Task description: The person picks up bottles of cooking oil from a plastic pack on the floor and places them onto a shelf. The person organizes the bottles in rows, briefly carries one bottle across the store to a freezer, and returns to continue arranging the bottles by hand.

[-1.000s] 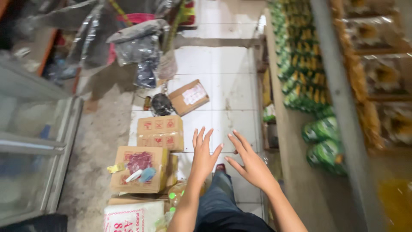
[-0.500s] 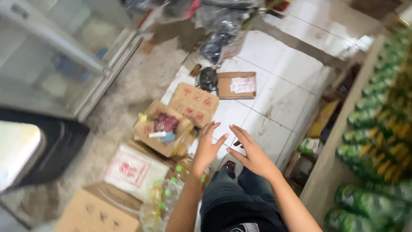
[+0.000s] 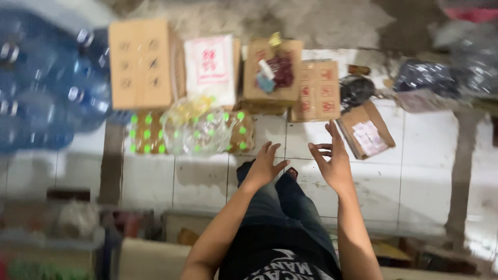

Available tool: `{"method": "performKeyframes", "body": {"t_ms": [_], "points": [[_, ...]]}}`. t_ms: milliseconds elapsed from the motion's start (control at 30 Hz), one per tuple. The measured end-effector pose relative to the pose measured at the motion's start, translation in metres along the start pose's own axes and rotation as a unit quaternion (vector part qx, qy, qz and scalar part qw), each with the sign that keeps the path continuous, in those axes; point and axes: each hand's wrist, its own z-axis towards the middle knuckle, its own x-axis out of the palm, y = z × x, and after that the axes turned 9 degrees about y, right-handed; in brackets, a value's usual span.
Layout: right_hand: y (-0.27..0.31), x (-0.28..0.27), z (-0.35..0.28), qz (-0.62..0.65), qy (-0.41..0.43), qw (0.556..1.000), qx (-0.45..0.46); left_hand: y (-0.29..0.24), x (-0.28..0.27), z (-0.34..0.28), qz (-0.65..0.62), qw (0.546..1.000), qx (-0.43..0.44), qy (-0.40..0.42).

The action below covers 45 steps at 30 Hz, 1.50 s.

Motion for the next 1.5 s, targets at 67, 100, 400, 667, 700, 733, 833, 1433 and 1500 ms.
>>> {"method": "performKeyframes", "body": {"t_ms": [67,100,400,667,700,733,833,1433,1500], "points": [[-0.011,0.01,0.005,-0.006,0.039,0.999,0.005,0.014,0.011,-0.02,-0.015,0.999,-0.028,-0.037],[-0.018,0.017,0.007,-0.01,0.066,0.998,0.005,0.022,0.014,-0.031,-0.032,0.997,-0.039,-0.05],[-0.036,0.133,0.017,-0.018,0.288,0.956,0.041,0.082,-0.026,-0.154,-0.063,0.955,-0.167,-0.238],[-0.003,0.239,0.058,-0.045,0.292,0.953,-0.063,0.16,-0.103,-0.151,-0.043,0.933,-0.144,-0.327],[0.002,0.251,0.065,-0.05,0.284,0.955,-0.071,0.168,-0.117,-0.138,-0.041,0.936,-0.134,-0.323],[0.006,0.264,0.069,-0.05,0.271,0.958,-0.075,0.175,-0.133,-0.126,-0.035,0.941,-0.122,-0.314],[0.016,0.299,0.08,0.002,0.236,0.972,-0.017,0.186,-0.184,-0.085,-0.022,0.962,-0.049,-0.267],[-0.106,0.453,0.198,-0.128,0.143,0.981,-0.012,0.443,-0.293,0.151,0.504,0.856,-0.115,0.011],[-0.121,0.466,0.212,-0.129,0.167,0.977,0.044,0.447,-0.289,0.134,0.487,0.867,-0.102,0.004]]}}
